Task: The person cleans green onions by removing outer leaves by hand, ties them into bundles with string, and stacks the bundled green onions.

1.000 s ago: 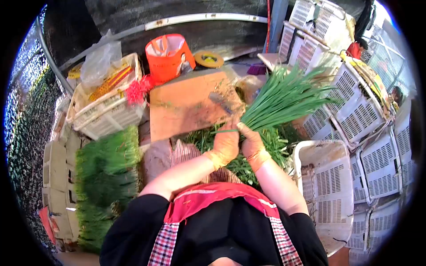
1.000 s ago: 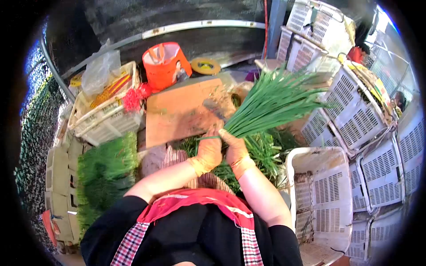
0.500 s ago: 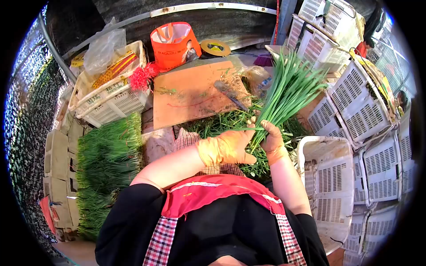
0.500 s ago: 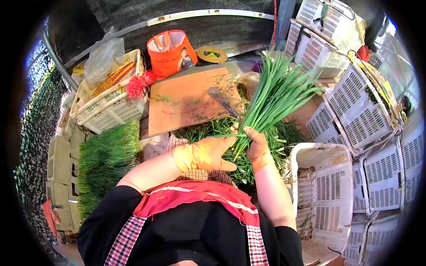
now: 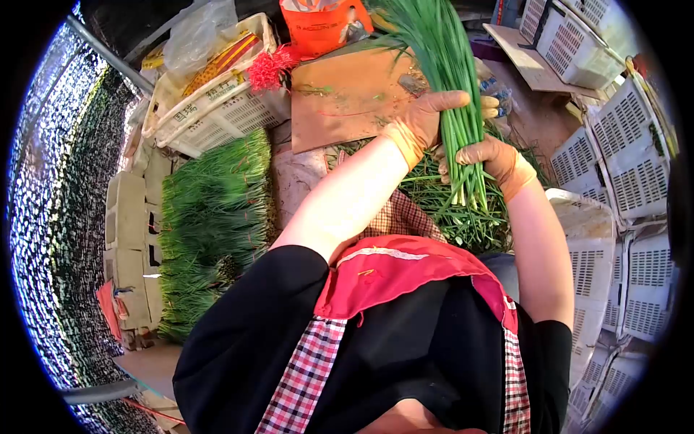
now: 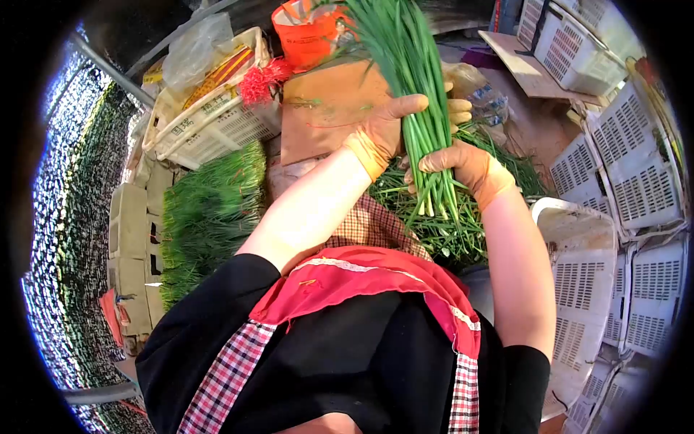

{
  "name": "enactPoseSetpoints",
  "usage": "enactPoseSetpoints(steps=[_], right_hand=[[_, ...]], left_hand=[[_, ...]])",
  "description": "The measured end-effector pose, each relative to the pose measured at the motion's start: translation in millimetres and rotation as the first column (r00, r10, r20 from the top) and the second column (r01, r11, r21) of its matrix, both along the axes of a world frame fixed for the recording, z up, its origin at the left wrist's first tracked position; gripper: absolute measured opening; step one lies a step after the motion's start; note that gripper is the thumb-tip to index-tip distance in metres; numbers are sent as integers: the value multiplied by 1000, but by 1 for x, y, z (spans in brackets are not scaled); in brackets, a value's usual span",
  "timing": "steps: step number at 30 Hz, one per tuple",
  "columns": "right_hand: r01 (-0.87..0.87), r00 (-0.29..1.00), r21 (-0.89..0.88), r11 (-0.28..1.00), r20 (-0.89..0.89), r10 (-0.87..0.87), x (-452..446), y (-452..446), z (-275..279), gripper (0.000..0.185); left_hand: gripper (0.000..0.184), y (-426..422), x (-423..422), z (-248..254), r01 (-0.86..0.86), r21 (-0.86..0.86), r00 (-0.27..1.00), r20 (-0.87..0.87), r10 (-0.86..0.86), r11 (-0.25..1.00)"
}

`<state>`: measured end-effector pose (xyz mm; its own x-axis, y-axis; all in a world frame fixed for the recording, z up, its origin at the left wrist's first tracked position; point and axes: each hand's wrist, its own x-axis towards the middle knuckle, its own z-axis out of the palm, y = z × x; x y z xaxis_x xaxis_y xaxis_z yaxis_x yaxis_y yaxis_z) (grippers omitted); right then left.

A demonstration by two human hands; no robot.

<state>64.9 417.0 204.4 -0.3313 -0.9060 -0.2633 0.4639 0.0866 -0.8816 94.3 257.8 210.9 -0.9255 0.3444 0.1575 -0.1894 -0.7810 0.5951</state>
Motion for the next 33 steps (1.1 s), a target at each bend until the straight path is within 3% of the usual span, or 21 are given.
enactPoseSetpoints(steps=[2,4,6,7,8,9,10,11,12,14,15,18,19,21,24,26,28,29,30,32,33], right_hand=[[-109,994,96,989,37,106,-7,0,8,53],[-125,992,77,989,8,125,-5,-1,11,55],[-37,994,80,996,-101,45,5,-2,21,58],[37,948,111,993,-317,0,-4,3,9,59],[32,948,111,993,-317,5,-5,9,8,59],[314,802,36,949,-546,-244,-1,16,8,52],[545,540,-111,831,-712,-449,4,22,9,46],[621,392,-229,750,-737,-550,10,28,11,36],[706,445,-27,707,-759,-474,17,34,19,31],[650,581,107,753,-708,-401,47,17,27,31],[598,582,182,781,-769,-266,56,9,27,35],[634,396,221,741,-916,-65,51,-5,15,28],[631,396,223,743,-916,-62,47,-5,10,28],[524,599,239,817,-786,-154,41,-2,3,22],[435,650,342,833,-759,-27,46,7,12,20],[426,626,336,840,-780,-6,50,13,16,21],[500,714,291,816,-672,-198,57,11,24,27],[534,642,281,798,-748,-166,57,7,18,35],[571,436,212,793,-897,-75,59,1,10,38],[662,135,163,732,-986,98,62,-12,9,38],[682,157,175,710,-983,92,57,-15,3,40]], left_hand=[[56,2,-3,-4,-79,18,991,-104,81,997],[53,2,-1,-6,-96,45,994,-51,98,994],[48,-2,5,0,-191,-77,980,-73,185,979],[39,-5,5,4,-234,-72,970,-78,228,970],[39,-9,4,4,-239,-71,969,-79,234,968],[38,-15,3,5,-332,-81,938,-135,320,940],[37,-20,1,6,-422,-88,896,-194,400,902],[38,-25,5,10,-445,-167,894,-142,425,880],[38,-26,6,10,-448,-168,892,-144,428,878],[38,-25,6,11,-491,-116,861,-212,462,863],[38,-22,7,11,-485,-119,865,-212,455,867],[36,-12,10,16,-610,-128,769,-336,545,782],[35,-14,14,18,-618,-173,762,-374,529,767],[35,-18,19,17,-614,-182,770,-352,532,768],[36,-30,14,12,-618,-187,770,-345,537,764],[30,-38,10,7,-597,-82,797,-175,579,798],[27,-44,7,0,-627,-60,770,-201,606,777],[28,-44,6,0,-628,-54,770,-188,610,776],[28,-43,4,1,-628,-45,771,-173,613,777],[29,-36,6,4,-687,-50,718,-201,666,725],[35,-34,10,9,-652,-42,748,-194,634,757]])
